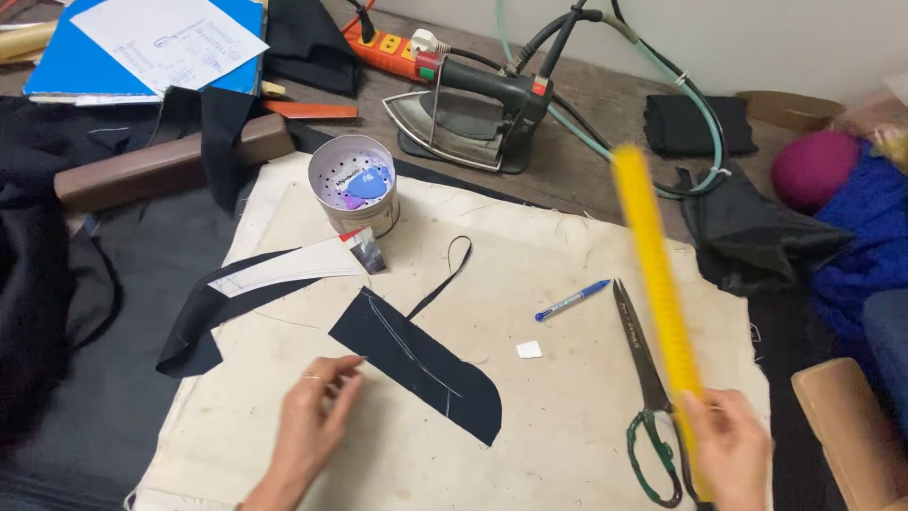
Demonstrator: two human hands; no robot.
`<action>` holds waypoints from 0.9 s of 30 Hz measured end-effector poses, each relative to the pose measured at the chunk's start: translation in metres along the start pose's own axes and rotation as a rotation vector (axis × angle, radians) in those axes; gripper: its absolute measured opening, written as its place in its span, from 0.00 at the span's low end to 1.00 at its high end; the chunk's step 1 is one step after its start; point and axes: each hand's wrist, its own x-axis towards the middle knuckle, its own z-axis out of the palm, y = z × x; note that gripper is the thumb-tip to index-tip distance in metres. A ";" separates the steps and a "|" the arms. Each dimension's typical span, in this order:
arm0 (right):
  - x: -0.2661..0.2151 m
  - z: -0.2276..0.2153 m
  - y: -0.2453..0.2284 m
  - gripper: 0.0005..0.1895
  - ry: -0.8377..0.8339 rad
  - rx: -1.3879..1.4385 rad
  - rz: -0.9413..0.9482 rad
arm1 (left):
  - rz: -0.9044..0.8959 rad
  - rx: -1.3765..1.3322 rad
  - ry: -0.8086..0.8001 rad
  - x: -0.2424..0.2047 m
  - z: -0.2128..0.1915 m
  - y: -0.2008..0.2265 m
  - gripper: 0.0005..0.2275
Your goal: The person places a paper pattern on a piece of dark fabric and traces its outline with chalk. They then use a ruler to measure and mark the fabric before cutting along the traced lines with scissors.
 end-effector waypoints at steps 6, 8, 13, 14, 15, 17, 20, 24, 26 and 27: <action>-0.067 0.071 -0.168 0.10 -0.572 0.516 0.022 | -0.122 -0.846 0.032 0.005 0.050 0.087 0.19; -0.087 0.087 -0.197 0.07 -0.644 0.598 -0.233 | -0.217 -0.968 0.211 0.015 0.031 0.115 0.14; -0.074 0.093 -0.201 0.09 -0.791 0.695 -0.585 | -0.154 -0.751 0.604 0.023 -0.069 0.135 0.09; -0.061 0.094 -0.188 0.11 -0.737 0.644 -0.386 | -0.089 -0.634 0.522 0.015 -0.092 0.135 0.12; -0.048 0.095 -0.177 0.13 -0.677 0.588 -0.191 | -0.025 -0.517 0.441 0.008 -0.114 0.134 0.15; -0.018 0.094 -0.152 0.11 -0.617 0.456 -0.036 | -0.177 -0.320 0.389 -0.013 -0.121 0.096 0.14; 0.011 0.091 -0.135 0.09 -0.525 0.219 0.118 | -0.555 0.104 0.094 -0.051 -0.093 0.035 0.11; 0.024 0.103 -0.120 0.14 -0.475 0.019 0.073 | -0.919 0.606 -0.513 -0.100 -0.030 -0.027 0.20; 0.023 0.105 -0.123 0.13 -0.469 0.011 0.057 | -0.907 0.544 -0.529 -0.112 -0.010 -0.039 0.22; 0.022 0.108 -0.127 0.13 -0.454 0.016 0.041 | -0.885 0.491 -0.534 -0.119 -0.004 -0.044 0.23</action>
